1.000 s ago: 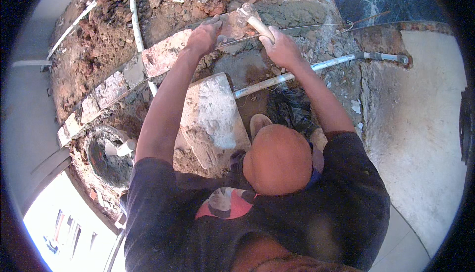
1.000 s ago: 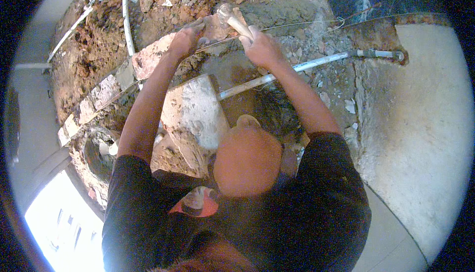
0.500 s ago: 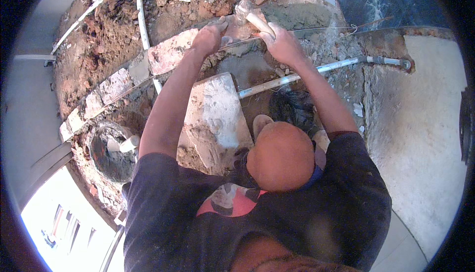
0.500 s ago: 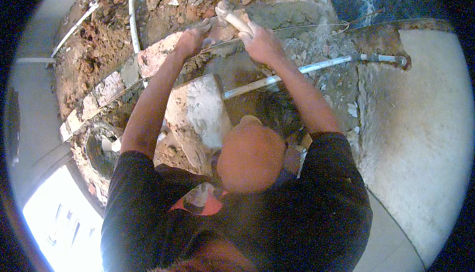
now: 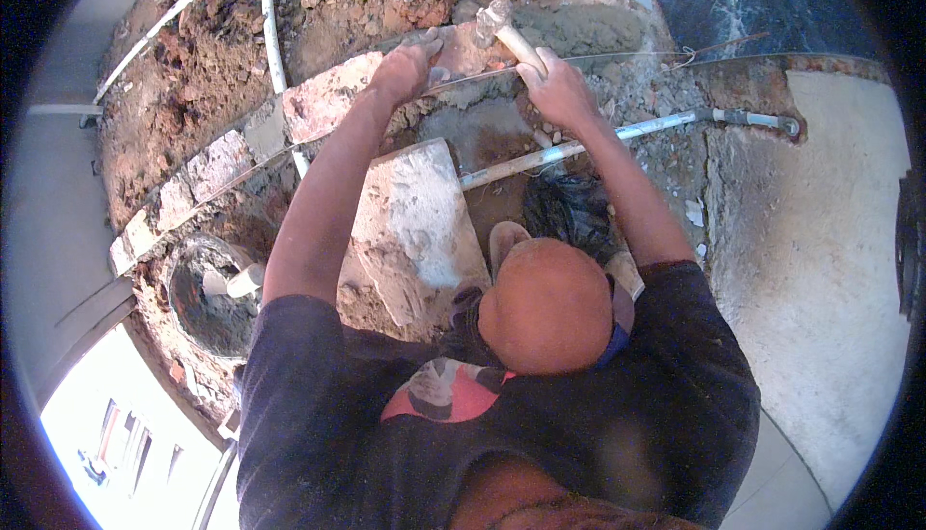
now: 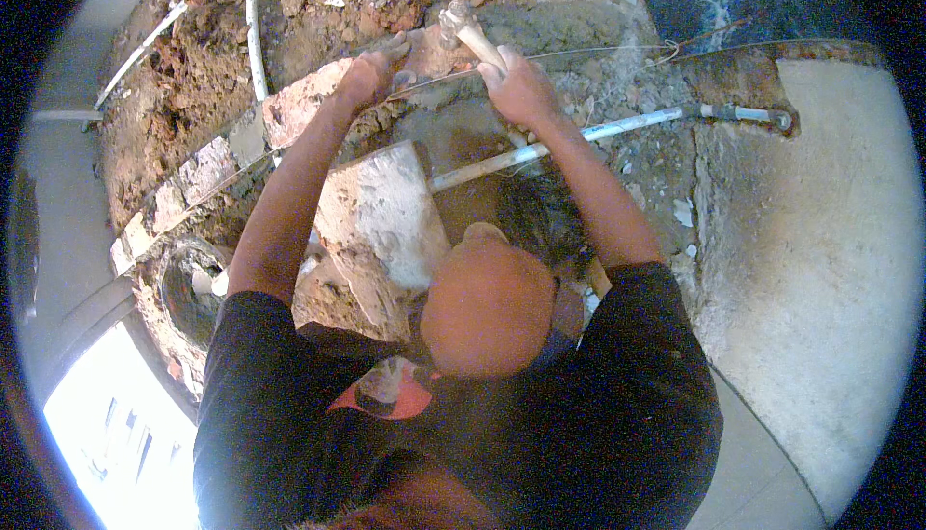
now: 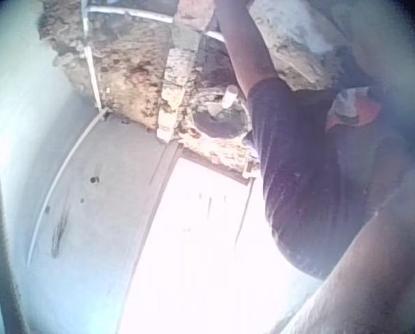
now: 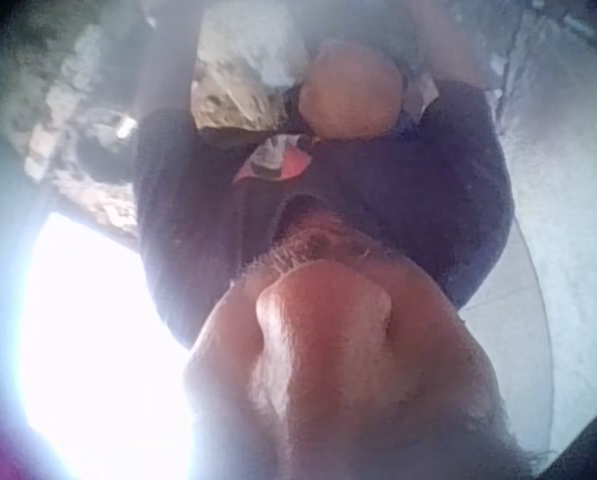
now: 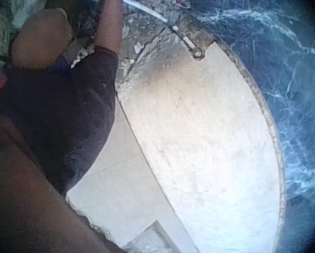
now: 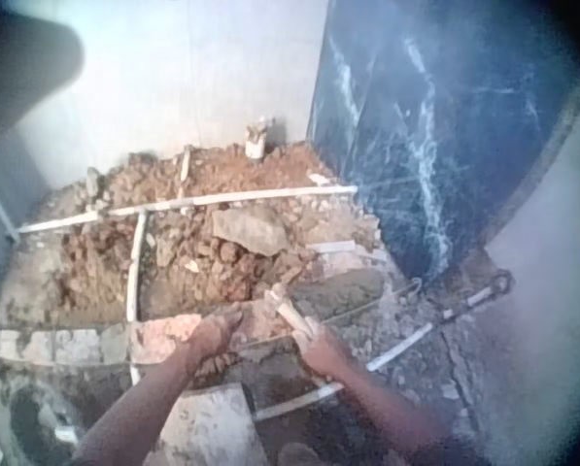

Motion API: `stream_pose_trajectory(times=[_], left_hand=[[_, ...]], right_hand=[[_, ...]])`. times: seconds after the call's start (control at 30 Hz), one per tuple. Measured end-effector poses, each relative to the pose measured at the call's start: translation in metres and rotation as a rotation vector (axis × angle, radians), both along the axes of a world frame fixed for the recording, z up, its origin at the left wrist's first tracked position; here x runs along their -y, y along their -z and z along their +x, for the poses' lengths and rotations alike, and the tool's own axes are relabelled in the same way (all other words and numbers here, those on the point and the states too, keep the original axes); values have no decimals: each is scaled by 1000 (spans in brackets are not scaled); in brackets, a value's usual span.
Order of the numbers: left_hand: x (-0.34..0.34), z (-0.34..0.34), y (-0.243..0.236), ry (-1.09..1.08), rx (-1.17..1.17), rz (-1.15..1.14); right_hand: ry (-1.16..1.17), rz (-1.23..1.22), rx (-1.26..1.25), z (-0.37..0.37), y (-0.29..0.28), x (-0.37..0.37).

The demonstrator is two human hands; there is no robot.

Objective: The person applies mortar to a row of bricks using a trowel, places a brick on the mortar, and taps it into place with a hammer.

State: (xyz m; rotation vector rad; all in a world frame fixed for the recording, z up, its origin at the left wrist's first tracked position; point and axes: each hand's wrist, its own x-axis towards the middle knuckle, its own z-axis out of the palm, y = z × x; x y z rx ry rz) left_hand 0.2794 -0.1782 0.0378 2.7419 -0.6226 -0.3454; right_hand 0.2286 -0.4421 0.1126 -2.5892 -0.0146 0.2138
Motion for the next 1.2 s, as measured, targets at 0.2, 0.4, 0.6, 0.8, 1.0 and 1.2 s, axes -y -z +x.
stream_pose_trajectory(times=[0.2, 0.4, 0.6, 0.8, 1.0, 1.2], left_hand=[[-5, -6, -1, -1, 54, -117], [-11, -6, 21, -6, 115, -228], [-2, -8, -2, -42, 47, -154], [-42, -26, -3, -48, 186, -106], [-41, -38, -9, -40, 116, -49], [-42, -32, -4, -97, 32, -75]], right_hand=[[9, -46, -13, -4, -11, 1], [-29, 18, -56, -4, -14, -5], [-21, 64, -79, 2, -4, -11], [-2, 157, -10, -13, -26, -25], [-39, 133, 53, -18, 0, -31], [-16, 118, 102, -24, 13, -38]])
